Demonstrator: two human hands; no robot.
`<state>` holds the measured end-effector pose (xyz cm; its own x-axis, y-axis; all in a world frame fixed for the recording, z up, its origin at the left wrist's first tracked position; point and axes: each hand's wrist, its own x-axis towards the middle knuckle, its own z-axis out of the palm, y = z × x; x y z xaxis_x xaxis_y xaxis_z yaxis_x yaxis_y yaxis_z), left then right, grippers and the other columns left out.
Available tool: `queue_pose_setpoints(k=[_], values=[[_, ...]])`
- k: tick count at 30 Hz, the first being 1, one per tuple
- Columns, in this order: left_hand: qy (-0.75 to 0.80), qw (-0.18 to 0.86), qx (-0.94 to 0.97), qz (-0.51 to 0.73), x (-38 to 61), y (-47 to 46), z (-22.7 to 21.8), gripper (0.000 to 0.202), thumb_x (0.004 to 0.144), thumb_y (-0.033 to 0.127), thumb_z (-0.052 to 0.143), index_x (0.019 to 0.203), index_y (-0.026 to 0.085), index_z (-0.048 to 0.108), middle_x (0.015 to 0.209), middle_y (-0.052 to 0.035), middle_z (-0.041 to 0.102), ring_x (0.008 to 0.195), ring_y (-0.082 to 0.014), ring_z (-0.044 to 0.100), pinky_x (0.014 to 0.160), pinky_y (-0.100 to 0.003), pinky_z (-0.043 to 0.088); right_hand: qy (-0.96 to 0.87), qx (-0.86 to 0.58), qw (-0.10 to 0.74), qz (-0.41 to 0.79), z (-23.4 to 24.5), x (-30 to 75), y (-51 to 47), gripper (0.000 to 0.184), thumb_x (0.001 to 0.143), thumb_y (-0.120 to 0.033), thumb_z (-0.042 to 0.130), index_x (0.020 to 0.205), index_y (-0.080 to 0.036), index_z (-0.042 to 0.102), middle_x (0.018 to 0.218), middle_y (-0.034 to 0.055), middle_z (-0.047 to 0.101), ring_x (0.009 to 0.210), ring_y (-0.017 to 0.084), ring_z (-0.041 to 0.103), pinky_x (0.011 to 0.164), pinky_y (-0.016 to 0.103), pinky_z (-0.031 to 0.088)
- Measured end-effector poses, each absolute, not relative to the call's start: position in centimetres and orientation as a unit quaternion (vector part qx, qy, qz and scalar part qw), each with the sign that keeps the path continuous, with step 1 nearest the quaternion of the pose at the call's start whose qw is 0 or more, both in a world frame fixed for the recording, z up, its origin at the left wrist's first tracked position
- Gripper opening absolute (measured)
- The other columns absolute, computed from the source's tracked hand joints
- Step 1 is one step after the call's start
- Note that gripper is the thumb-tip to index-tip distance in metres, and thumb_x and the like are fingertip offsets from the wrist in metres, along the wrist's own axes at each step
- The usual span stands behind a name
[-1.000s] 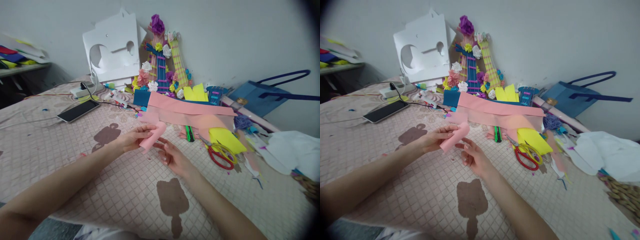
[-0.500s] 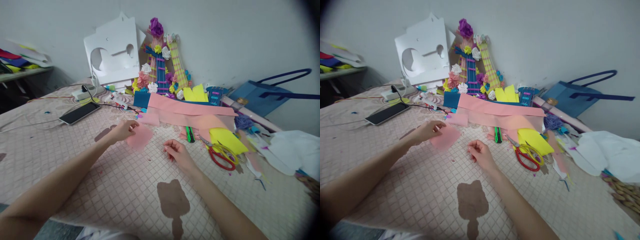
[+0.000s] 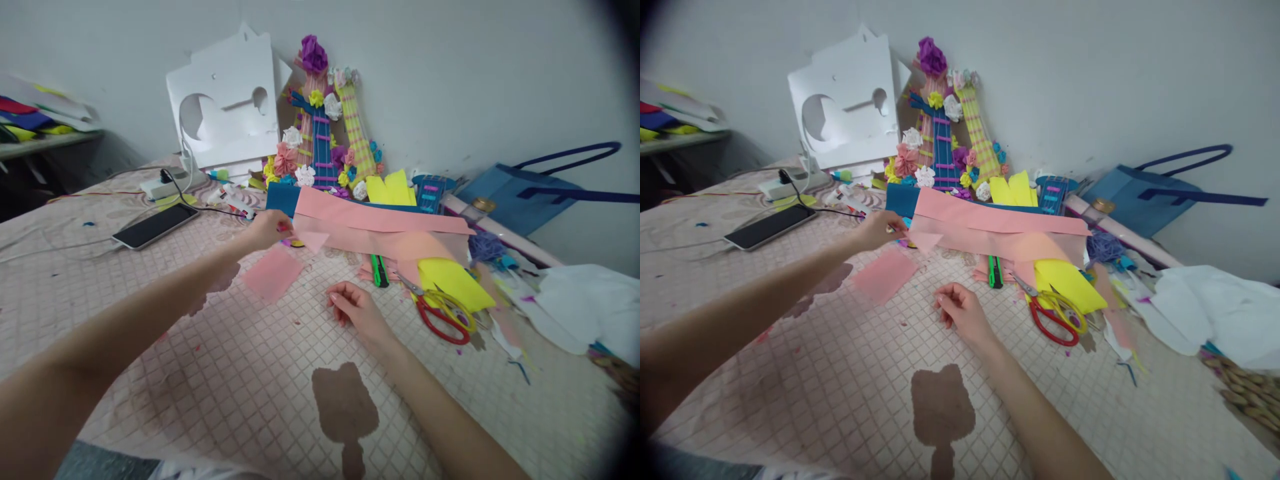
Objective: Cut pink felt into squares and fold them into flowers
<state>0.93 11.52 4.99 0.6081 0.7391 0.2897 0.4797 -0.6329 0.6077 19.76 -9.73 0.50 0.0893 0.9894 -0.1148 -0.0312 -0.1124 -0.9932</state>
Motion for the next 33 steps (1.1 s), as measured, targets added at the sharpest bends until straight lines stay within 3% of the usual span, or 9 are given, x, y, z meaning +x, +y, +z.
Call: queue_pose_setpoints(k=[4, 7, 11, 14, 17, 21, 25, 28, 33], values=[[0.317, 0.537, 0.757, 0.193, 0.4, 10.7, 7.3, 0.017, 0.066, 0.026, 0.071, 0.077, 0.014, 0.067, 0.072, -0.0036, 0.065, 0.067, -0.0136, 0.059, 0.067, -0.026, 0.045, -0.423, -0.545, 0.547, 0.473, 0.6, 20.0, -9.6, 0.028, 0.074, -0.033, 0.067, 0.097, -0.022, 0.056, 0.087, -0.001, 0.058, 0.052, 0.006, 0.05, 0.042, 0.02, 0.039], [0.253, 0.617, 0.733, 0.135, 0.7, 8.5, 7.7, 0.016, 0.065, 0.024, 0.074, 0.075, 0.014, 0.067, 0.07, -0.0021, 0.065, 0.066, -0.0117, 0.059, 0.065, -0.024, 0.046, -0.405, -0.536, 0.578, 0.464, 1.3, 19.9, -9.7, 0.048, 0.07, -0.03, 0.071, 0.113, -0.029, 0.05, 0.11, 0.0016, 0.054, 0.059, 0.007, 0.051, 0.047, 0.021, 0.042], [0.188, 0.649, 0.73, 0.103, 1.4, 5.6, 7.3, 0.014, 0.068, 0.022, 0.074, 0.076, 0.014, 0.066, 0.069, -0.0006, 0.064, 0.064, -0.0098, 0.058, 0.063, -0.021, 0.045, -0.416, -0.488, 0.595, 0.485, 2.3, 19.7, -9.8, 0.049, 0.07, -0.031, 0.071, 0.115, -0.031, 0.052, 0.124, 0.0025, 0.05, 0.061, 0.006, 0.046, 0.046, 0.021, 0.04], [0.135, 0.652, 0.742, 0.076, 1.7, 4.7, 6.8, 0.014, 0.071, 0.023, 0.073, 0.077, 0.014, 0.065, 0.07, -0.0007, 0.064, 0.065, -0.0093, 0.058, 0.063, -0.021, 0.045, -0.365, -0.494, 0.629, 0.477, 2.0, 19.8, -9.5, 0.048, 0.066, -0.029, 0.075, 0.11, -0.032, 0.055, 0.113, -0.0005, 0.054, 0.063, 0.007, 0.048, 0.047, 0.021, 0.04], [0.096, 0.654, 0.748, 0.049, 1.8, 4.6, 6.3, 0.014, 0.075, 0.027, 0.07, 0.08, 0.015, 0.063, 0.074, -0.0018, 0.065, 0.069, -0.0107, 0.059, 0.067, -0.023, 0.047, -0.316, -0.476, 0.626, 0.531, 1.3, 20.2, -9.1, 0.033, 0.066, -0.032, 0.076, 0.094, -0.027, 0.059, 0.082, -0.0035, 0.054, 0.056, 0.007, 0.044, 0.046, 0.021, 0.038], [0.131, 0.56, 0.812, 0.094, 1.5, 4.2, 5.3, 0.018, 0.079, 0.031, 0.064, 0.089, 0.015, 0.063, 0.084, -0.0059, 0.067, 0.077, -0.0153, 0.062, 0.071, -0.028, 0.049, -0.342, -0.491, 0.611, 0.518, 1.6, 20.7, -9.4, 0.021, 0.07, -0.034, 0.073, 0.081, -0.022, 0.058, 0.066, -0.0045, 0.048, 0.049, 0.008, 0.037, 0.041, 0.021, 0.033], [0.201, 0.299, 0.904, 0.23, 0.0, 2.8, 3.7, 0.04, 0.075, 0.022, 0.066, 0.114, 0.019, 0.058, 0.119, -0.0111, 0.06, 0.112, -0.0259, 0.053, 0.098, -0.043, 0.04, -0.508, -0.591, 0.597, 0.189, 3.0, 21.5, -10.5, 0.009, 0.079, -0.032, 0.063, 0.082, -0.024, 0.059, 0.079, 0.0021, 0.058, 0.064, 0.015, 0.05, 0.055, 0.03, 0.044], [0.196, 0.177, 0.939, 0.221, -1.7, 1.9, 2.4, 0.052, 0.074, 0.013, 0.062, 0.125, 0.022, 0.051, 0.138, -0.0112, 0.046, 0.133, -0.0304, 0.033, 0.109, -0.052, 0.024, -0.712, -0.525, 0.466, -0.006, 2.8, 21.8, -11.6, 0.008, 0.082, -0.019, 0.058, 0.08, -0.025, 0.062, 0.087, 0.0055, 0.062, 0.085, 0.022, 0.055, 0.076, 0.04, 0.046], [0.237, 0.117, 0.942, 0.208, -3.3, 1.1, 1.9, 0.058, 0.075, 0.008, 0.056, 0.131, 0.021, 0.044, 0.143, -0.013, 0.038, 0.138, -0.0324, 0.021, 0.111, -0.058, 0.014, -0.874, -0.417, 0.246, 0.045, 0.9, 21.5, -13.5, 0.025, 0.084, -0.008, 0.048, 0.099, -0.023, 0.061, 0.097, 0.0063, 0.064, 0.097, 0.023, 0.054, 0.084, 0.042, 0.044]])
